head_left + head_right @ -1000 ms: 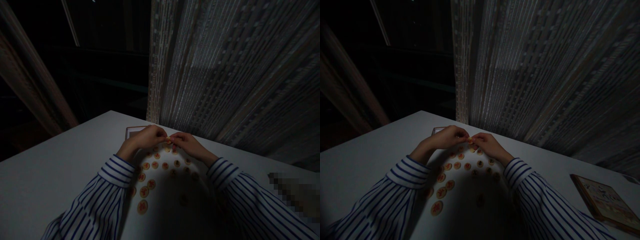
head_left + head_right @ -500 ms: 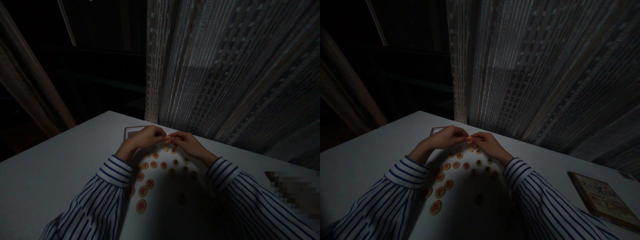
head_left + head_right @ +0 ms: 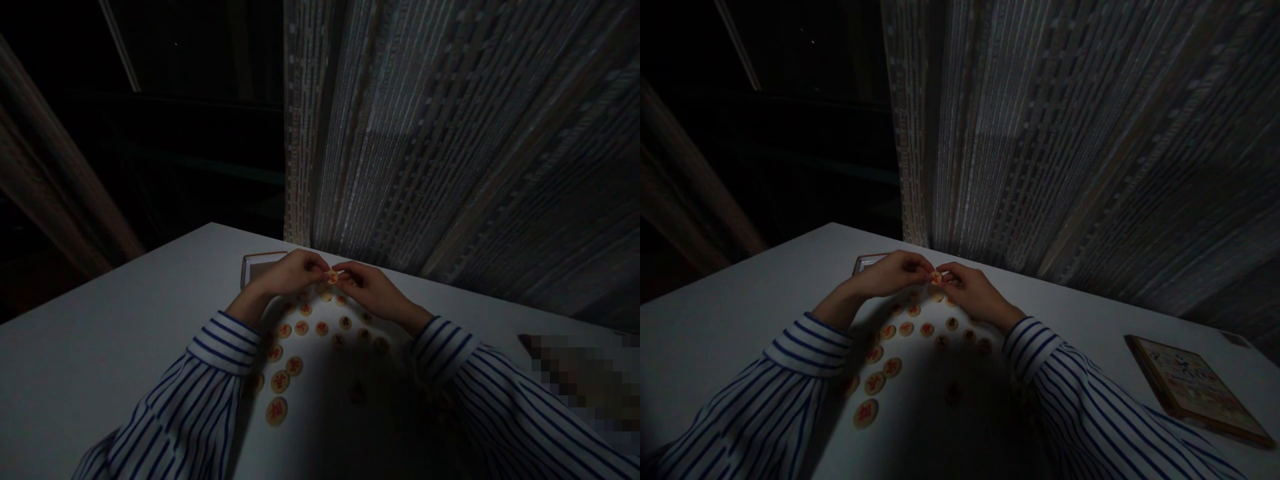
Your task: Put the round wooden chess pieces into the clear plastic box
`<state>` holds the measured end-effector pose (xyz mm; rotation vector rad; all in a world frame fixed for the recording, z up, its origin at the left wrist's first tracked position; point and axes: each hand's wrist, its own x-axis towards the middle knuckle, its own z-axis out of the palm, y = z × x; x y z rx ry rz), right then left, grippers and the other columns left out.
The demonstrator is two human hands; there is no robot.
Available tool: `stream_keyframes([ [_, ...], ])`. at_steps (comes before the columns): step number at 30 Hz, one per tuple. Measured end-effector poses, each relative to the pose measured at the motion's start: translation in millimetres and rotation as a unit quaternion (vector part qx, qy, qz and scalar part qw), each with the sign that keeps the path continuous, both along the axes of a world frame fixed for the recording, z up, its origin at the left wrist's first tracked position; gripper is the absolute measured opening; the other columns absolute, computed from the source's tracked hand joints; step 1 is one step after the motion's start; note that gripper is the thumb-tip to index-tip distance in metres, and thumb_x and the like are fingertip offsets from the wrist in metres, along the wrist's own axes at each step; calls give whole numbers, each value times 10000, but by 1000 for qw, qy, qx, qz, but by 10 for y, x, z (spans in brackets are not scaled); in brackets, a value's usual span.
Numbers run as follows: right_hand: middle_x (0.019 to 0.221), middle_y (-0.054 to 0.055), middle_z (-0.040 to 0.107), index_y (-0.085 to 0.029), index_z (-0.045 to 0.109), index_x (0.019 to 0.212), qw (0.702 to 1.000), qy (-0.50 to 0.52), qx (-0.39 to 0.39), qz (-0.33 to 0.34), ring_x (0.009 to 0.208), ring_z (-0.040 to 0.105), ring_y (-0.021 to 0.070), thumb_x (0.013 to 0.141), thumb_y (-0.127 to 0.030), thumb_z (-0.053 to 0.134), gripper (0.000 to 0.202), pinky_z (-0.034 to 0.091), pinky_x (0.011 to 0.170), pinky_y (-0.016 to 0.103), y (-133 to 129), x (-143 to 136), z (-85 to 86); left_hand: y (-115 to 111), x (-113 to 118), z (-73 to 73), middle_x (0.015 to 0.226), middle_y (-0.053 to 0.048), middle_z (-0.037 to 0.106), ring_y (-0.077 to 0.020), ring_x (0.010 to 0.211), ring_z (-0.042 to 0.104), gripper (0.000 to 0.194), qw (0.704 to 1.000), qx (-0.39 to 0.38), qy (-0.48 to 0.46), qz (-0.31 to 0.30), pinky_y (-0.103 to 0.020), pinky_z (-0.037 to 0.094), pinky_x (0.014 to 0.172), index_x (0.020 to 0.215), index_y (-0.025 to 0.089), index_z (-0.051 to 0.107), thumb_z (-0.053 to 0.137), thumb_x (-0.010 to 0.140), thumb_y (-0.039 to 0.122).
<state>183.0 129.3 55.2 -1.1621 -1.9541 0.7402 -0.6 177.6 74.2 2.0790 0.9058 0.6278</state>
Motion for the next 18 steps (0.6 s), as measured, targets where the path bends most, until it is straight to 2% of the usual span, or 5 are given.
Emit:
stream_keyframes([
  [4, 839, 23, 653, -183, 602, 1027, 996, -66, 58, -6, 722, 578, 127, 797, -317, 539, 273, 448, 658, 260, -48, 1, 48, -17, 13, 6, 711, -22, 667, -128, 662, 589, 175, 1000, -20, 0, 8, -236, 448, 626, 840, 120, 641, 566, 739, 240],
  [9, 833, 29, 653, -181, 607, 1030, 988, -120, 92, -19, 702, 567, 126, 819, -320, 514, 269, 428, 637, 256, -82, -10, 86, -29, 11, 11, 788, -44, 687, -146, 731, 607, 218, 999, -33, 12, -8, -247, 457, 664, 881, 120, 660, 529, 763, 247],
  [13, 908, 53, 644, -163, 572, 1093, 978, -158, 136, -24, 737, 567, 131, 813, -279, 517, 308, 433, 685, 270, -80, -1, 75, -13, 4, -2, 790, -36, 689, -152, 751, 609, 227, 999, -39, 15, -14, -252, 460, 670, 881, 132, 668, 513, 770, 254],
  [18, 953, 63, 627, -175, 585, 1056, 966, -186, 182, -8, 793, 559, 144, 828, -253, 491, 259, 435, 745, 298, -66, -2, 60, -9, 13, -6, 783, -42, 684, -144, 726, 609, 206, 999, -38, 9, 9, -250, 457, 675, 868, 117, 657, 528, 751, 229],
])
